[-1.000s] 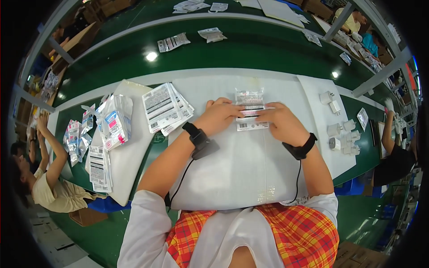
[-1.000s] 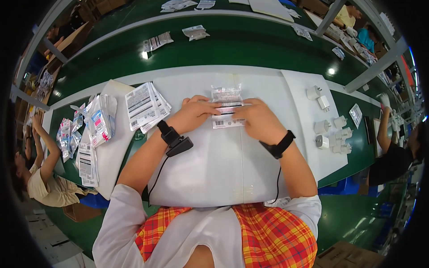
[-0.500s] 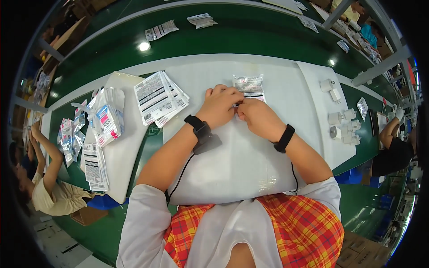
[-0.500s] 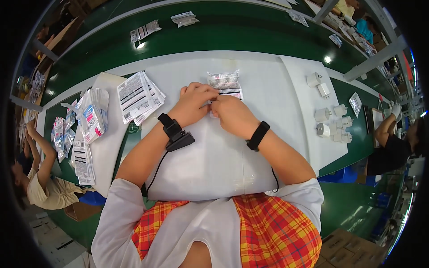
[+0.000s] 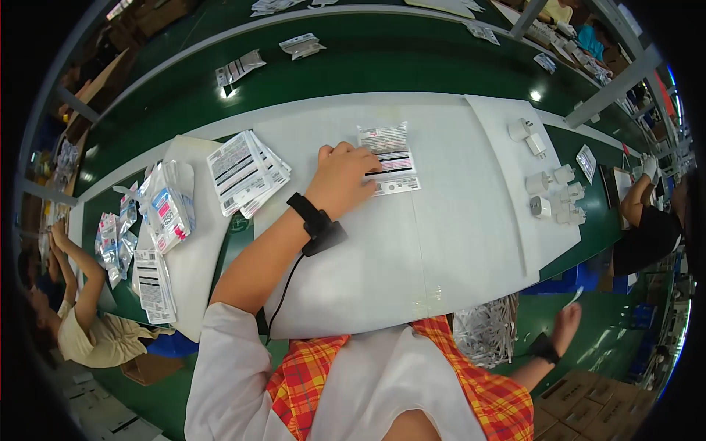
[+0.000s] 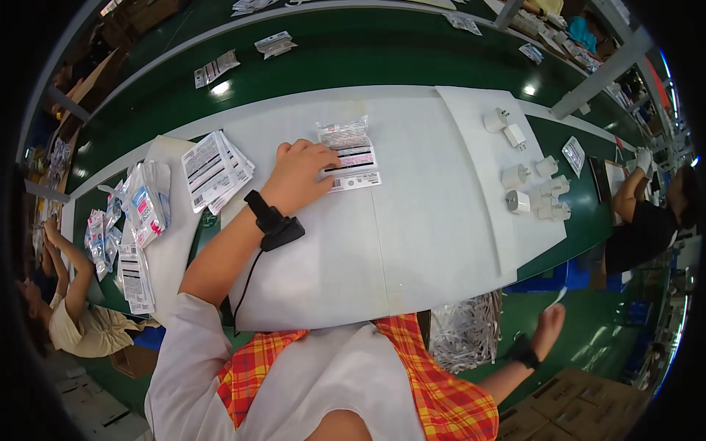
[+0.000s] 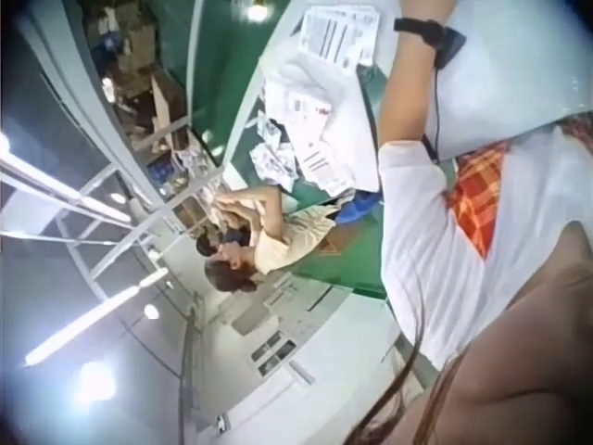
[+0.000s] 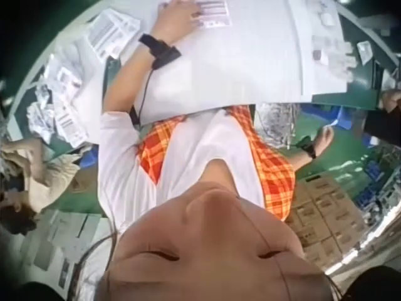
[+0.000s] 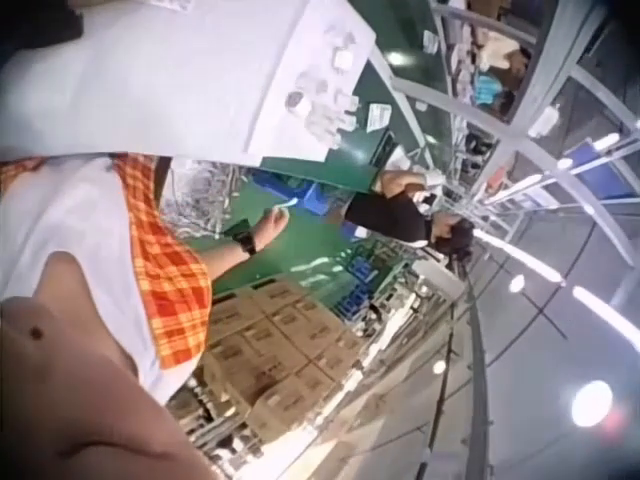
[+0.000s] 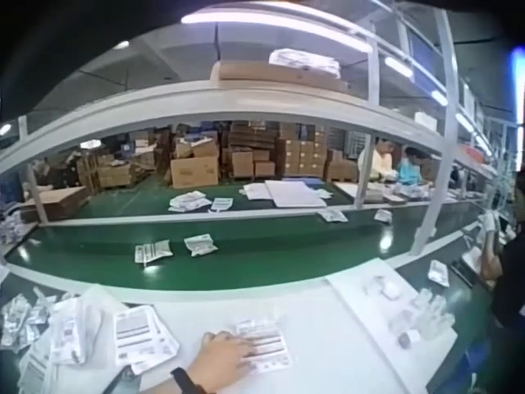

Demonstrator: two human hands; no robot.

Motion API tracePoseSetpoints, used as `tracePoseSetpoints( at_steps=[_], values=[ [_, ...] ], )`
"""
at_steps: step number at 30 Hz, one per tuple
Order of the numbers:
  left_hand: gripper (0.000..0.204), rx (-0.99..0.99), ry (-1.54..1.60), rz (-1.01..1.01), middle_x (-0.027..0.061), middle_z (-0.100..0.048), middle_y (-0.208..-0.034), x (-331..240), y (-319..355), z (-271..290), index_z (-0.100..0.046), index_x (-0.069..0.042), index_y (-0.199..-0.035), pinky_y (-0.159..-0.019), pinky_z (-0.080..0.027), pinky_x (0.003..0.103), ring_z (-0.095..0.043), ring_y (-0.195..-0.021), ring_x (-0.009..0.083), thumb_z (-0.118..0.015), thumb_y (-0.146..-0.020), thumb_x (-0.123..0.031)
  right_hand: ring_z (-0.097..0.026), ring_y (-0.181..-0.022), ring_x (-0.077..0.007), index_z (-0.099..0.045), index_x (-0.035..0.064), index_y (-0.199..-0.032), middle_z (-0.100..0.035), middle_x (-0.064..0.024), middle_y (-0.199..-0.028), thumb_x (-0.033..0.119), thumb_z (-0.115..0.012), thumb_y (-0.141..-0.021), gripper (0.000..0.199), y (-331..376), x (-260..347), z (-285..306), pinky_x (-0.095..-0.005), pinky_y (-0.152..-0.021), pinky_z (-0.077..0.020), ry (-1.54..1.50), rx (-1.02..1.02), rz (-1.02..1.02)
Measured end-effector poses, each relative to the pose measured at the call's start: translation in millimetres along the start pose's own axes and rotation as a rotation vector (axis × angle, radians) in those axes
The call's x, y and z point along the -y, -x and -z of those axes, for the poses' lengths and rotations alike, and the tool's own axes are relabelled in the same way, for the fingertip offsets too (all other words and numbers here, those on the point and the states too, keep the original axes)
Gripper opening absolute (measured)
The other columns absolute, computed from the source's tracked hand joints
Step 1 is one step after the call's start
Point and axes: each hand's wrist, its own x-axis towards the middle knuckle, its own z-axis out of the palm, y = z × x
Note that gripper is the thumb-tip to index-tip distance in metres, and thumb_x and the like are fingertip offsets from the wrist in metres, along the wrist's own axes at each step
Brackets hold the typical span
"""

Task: The person packages power adapters by placing each one into a plastic bag and sealing it by hand. This process is repeated multiple times, with the finished products eventually being placed into a blue bin.

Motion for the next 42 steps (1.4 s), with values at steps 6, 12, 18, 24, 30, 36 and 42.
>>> tracePoseSetpoints(
  at_steps=[6, 12, 18, 24, 30, 36, 42],
  values=[
    [0.031, -0.029, -0.228, -0.047, 0.0024, -0.061, -0.106, -5.9, -6.5, -3.2, -0.065, -0.013, -0.102, -0.092, -0.031, 0.04, -0.05, -0.105, 0.0234, -0.069, -0.074, -0.025, -0.053, -0.109, -0.0377, -0.046, 0.0026, -0.133, -0.052, -0.0233, -0.125, 0.022, -0.062, -0.089, 0.051, 35.9, -54.9, -22.5, -0.0443, -0.093, -0.0437, 1.342, -0.451, -0.206],
    [0.035, -0.142, -0.336, -0.077, 0.0024, -0.058, -0.098, -10.3, -1.3, -1.9, -0.064, -0.011, -0.1, -0.085, -0.035, 0.04, -0.051, -0.095, 0.0227, -0.071, -0.071, -0.029, -0.055, -0.112, -0.0248, -0.054, 0.0003, -0.124, -0.058, -0.0142, -0.121, 0.009, -0.059, -0.089, 0.036, -9.6, 243.7, -237.8, -0.035, -0.097, -0.04, 0.418, 0.033, 0.6],
    [0.047, -0.065, -0.222, 0.071, 0.004, -0.057, -0.109, -11.2, 2.8, -4.1, -0.061, -0.009, -0.11, -0.088, -0.035, 0.041, -0.049, -0.101, 0.0245, -0.073, -0.073, -0.036, -0.062, -0.085, -0.0319, -0.058, 0.0003, -0.104, -0.063, -0.0189, -0.092, 0.028, -0.067, -0.086, 0.034, -16.5, 230.1, -453.3, -0.0354, -0.074, -0.049, 0.759, 0.617, 0.67],
    [0.051, -0.085, -0.246, 0.145, 0.0108, -0.055, -0.126, 29.2, 46.9, 58.7, -0.055, -0.007, -0.121, -0.092, -0.038, 0.046, -0.051, -0.113, 0.0289, -0.07, -0.078, -0.03, -0.058, -0.074, -0.0212, -0.056, 0.0, -0.093, -0.059, -0.0097, -0.079, 0.023, -0.066, -0.084, 0.026, -61.8, 221.0, -473.2, -0.0297, -0.067, -0.0469, 0.637, 1.017, 0.586],
    [0.043, -0.218, -0.428, 0.515, 0.0107, -0.054, -0.133, 113.7, 113.5, 84.1, -0.053, -0.007, -0.129, -0.101, -0.035, 0.053, -0.05, -0.121, 0.029, -0.058, -0.089, -0.02, -0.055, -0.076, -0.0095, -0.057, 0.0084, -0.087, -0.057, 0.0016, -0.08, 0.014, -0.06, -0.085, 0.006, -106.0, 267.3, -522.9, -0.024, -0.068, -0.0447, -0.224, 1.276, -0.105],
    [0.037, -0.05, -0.585, 0.556, 0.0077, -0.057, -0.13, 99.5, 96.0, 91.6, -0.054, -0.007, -0.128, -0.107, -0.028, 0.058, -0.046, -0.128, 0.0282, -0.052, -0.093, -0.019, -0.059, -0.087, -0.0124, -0.056, 0.0087, -0.097, -0.062, -0.0008, -0.094, 0.015, -0.054, -0.089, 0.011, -130.5, 297.6, -588.9, -0.0239, -0.077, -0.045, -0.488, 0.88, -0.07],
    [0.031, -0.282, -0.418, 0.185, 0.0139, -0.062, -0.117, 33.4, 23.9, 39.5, -0.057, -0.002, -0.117, -0.107, -0.028, 0.058, -0.052, -0.121, 0.0287, -0.051, -0.091, -0.018, -0.06, -0.097, -0.0218, -0.058, 0.0025, -0.099, -0.061, -0.0105, -0.101, 0.006, -0.058, -0.081, 0.019, -20.2, 311.8, -536.0, -0.0336, -0.084, -0.0472, 0.231, 1.158, 0.758]
  ],
)
